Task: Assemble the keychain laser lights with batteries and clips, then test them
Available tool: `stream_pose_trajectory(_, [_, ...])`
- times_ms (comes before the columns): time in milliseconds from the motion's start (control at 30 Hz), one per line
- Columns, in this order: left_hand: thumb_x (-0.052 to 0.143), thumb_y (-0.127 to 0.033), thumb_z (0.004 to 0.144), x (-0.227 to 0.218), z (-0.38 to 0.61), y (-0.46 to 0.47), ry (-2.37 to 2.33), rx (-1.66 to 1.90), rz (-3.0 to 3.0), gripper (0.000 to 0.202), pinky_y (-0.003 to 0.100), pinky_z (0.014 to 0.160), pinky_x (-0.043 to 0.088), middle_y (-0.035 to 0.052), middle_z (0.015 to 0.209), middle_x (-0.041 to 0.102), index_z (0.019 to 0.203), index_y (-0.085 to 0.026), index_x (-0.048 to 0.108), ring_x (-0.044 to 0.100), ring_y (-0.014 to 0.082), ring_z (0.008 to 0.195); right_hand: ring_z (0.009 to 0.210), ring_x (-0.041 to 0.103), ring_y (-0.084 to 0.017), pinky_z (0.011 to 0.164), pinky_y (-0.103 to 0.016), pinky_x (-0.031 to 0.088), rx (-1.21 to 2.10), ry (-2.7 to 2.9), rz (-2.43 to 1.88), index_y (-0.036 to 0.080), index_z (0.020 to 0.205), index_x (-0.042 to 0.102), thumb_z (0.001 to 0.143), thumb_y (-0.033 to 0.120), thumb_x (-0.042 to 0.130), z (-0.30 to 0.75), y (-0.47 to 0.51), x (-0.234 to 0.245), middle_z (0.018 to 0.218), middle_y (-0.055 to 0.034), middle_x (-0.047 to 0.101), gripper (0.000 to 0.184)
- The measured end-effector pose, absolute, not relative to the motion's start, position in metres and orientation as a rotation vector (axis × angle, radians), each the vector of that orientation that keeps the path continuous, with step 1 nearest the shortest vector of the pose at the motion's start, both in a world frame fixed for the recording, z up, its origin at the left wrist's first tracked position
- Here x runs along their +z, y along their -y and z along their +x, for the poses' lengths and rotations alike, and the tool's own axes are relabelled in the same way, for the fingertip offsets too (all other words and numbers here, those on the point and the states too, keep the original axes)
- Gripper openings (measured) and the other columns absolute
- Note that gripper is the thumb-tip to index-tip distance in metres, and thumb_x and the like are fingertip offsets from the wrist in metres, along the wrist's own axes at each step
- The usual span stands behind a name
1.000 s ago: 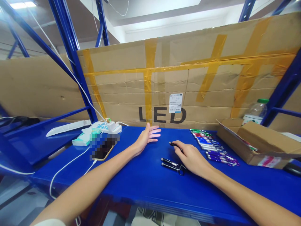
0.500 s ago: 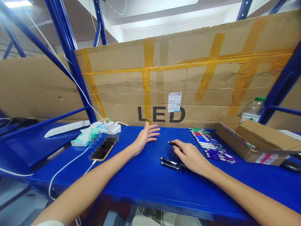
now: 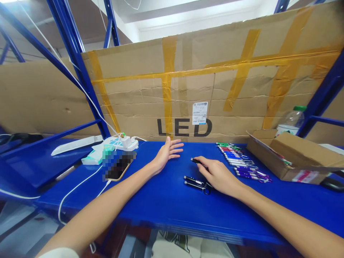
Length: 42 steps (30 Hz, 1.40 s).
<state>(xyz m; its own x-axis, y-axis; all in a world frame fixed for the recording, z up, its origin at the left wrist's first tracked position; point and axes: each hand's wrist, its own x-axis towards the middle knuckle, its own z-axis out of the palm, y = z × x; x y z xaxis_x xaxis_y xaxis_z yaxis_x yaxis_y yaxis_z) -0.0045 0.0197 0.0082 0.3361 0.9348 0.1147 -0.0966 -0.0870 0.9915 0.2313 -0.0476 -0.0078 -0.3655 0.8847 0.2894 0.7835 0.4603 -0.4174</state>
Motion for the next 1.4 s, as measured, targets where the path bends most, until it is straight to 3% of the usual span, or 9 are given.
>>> stream_pose_trajectory(167, [0.017,-0.063,0.112,0.008,-0.005,-0.021,-0.860,1.054,1.385,0.072,0.048,0.109,0.054,0.0182,0.150,0.065,0.146,-0.017,0.060,0.067,0.0319,0.133,0.112,0.071,-0.029,0.098,-0.043,0.053,0.200,2.288,-1.271,0.022,0.129,0.070,0.109,0.031,0.040,0.235,0.045,-0.012,0.120,-0.0118,0.074,0.037])
stream_pose_trajectory(367, [0.023,-0.068,0.110,0.001,-0.005,-0.026,-0.902,1.013,1.550,0.073,0.047,0.104,0.055,0.0185,0.145,0.069,0.147,-0.017,0.060,0.069,0.0325,0.128,0.114,0.069,-0.029,0.101,-0.044,0.055,0.226,2.391,-1.244,0.022,0.133,0.070,0.109,0.030,0.043,0.240,0.040,-0.020,0.122,-0.0132,0.072,0.037])
stream_pose_trajectory(600, [0.050,-0.059,0.107,-0.004,-0.012,-0.016,-0.834,0.703,2.483,0.048,0.042,0.108,0.048,0.0105,0.121,0.078,0.124,-0.025,0.078,0.070,0.0304,0.115,0.117,0.073,-0.031,0.101,-0.046,0.055,0.364,2.327,-1.271,0.023,0.131,0.070,0.109,0.035,0.048,0.234,0.048,-0.011,0.131,-0.0115,0.077,0.033])
stream_pose_trajectory(833, [0.044,-0.057,0.110,0.004,-0.013,-0.010,-0.826,0.659,2.605,0.051,0.037,0.091,0.051,0.0091,0.102,0.078,0.111,-0.023,0.080,0.070,0.0259,0.097,0.089,0.072,-0.024,0.084,-0.039,0.055,0.264,2.175,-1.115,0.023,0.122,0.072,0.108,0.028,0.038,0.231,0.050,-0.005,0.094,-0.0069,0.076,0.037])
stream_pose_trajectory(967, [0.064,-0.062,0.100,0.009,-0.007,0.004,-0.704,0.547,2.563,0.045,0.037,0.095,0.051,0.0094,0.114,0.076,0.121,-0.025,0.079,0.069,0.0275,0.108,0.091,0.072,-0.025,0.086,-0.040,0.055,0.205,1.963,-1.248,0.021,0.123,0.069,0.106,0.029,0.038,0.234,0.045,-0.007,0.097,-0.0077,0.076,0.035])
stream_pose_trajectory(1133, [0.086,-0.064,0.081,0.007,0.000,0.013,-0.562,0.445,2.582,0.064,0.041,0.104,0.047,0.0097,0.120,0.074,0.132,-0.027,0.075,0.064,0.0296,0.115,0.101,0.074,-0.027,0.093,-0.042,0.055,0.212,1.904,-1.331,0.022,0.122,0.068,0.106,0.031,0.039,0.235,0.042,-0.009,0.108,-0.0098,0.078,0.034])
stream_pose_trajectory(1267, [0.080,-0.063,0.087,0.001,0.002,0.012,-0.578,0.428,2.598,0.056,0.038,0.097,0.047,0.0087,0.109,0.071,0.127,-0.025,0.076,0.063,0.0272,0.107,0.109,0.074,-0.028,0.097,-0.043,0.054,0.225,1.918,-1.331,0.023,0.121,0.067,0.106,0.030,0.039,0.234,0.041,-0.011,0.118,-0.0104,0.078,0.033])
stream_pose_trajectory(1400, [0.075,-0.057,0.095,-0.002,0.000,0.004,-0.584,0.435,2.626,0.042,0.037,0.097,0.046,0.0081,0.111,0.070,0.123,-0.026,0.077,0.062,0.0263,0.108,0.112,0.073,-0.028,0.098,-0.044,0.053,0.228,1.928,-1.347,0.022,0.121,0.066,0.106,0.029,0.039,0.234,0.039,-0.012,0.122,-0.0109,0.077,0.033])
